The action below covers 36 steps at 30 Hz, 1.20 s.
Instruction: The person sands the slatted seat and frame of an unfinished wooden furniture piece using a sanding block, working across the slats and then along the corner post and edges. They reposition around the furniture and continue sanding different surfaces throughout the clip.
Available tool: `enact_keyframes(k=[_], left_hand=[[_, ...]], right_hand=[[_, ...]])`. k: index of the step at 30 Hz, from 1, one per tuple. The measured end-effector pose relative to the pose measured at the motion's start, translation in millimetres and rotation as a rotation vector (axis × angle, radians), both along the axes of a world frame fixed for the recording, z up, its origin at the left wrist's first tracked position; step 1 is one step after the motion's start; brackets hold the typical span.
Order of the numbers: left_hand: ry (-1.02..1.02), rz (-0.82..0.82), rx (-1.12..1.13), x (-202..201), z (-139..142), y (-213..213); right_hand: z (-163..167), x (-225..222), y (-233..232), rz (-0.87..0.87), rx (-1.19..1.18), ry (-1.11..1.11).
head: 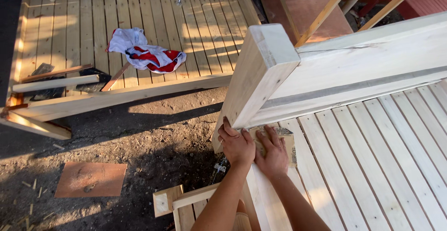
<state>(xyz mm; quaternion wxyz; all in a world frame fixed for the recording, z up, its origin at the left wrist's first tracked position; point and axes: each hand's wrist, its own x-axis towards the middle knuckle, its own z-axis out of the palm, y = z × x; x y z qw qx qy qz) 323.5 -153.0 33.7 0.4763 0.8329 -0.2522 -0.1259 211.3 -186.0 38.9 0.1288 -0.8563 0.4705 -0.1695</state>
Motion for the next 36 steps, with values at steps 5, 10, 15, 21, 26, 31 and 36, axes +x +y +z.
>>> enact_keyframes(k=[5,10,15,21,26,31,36], left_hand=[[0.041,0.018,-0.031,2.7,-1.1,-3.7],[0.336,0.051,0.021,13.2,-21.8,14.1],[0.515,0.144,-0.157,14.8,-63.4,56.2],[0.593,0.081,-0.179,3.3,-75.3,56.2],[0.453,-0.079,-0.259,22.6,-66.8,65.5],[0.548,-0.031,-0.202,25.6,-70.2,79.9],[0.666,-0.091,-0.245,-8.8,-69.5,70.4]], right_hand=[[-1.5,-1.8,9.3,0.092,-0.053,-0.070],[-0.8,-36.6,54.4,0.199,-0.058,-0.042],[3.0,-64.8,77.3,0.223,-0.058,0.072],[-5.4,3.4,19.3,0.189,-0.051,0.077],[-7.8,-23.4,43.9,0.222,-0.048,0.067],[-7.3,-87.0,101.5,0.205,-0.059,0.127],[-16.2,-56.4,66.5,0.188,-0.045,0.181]])
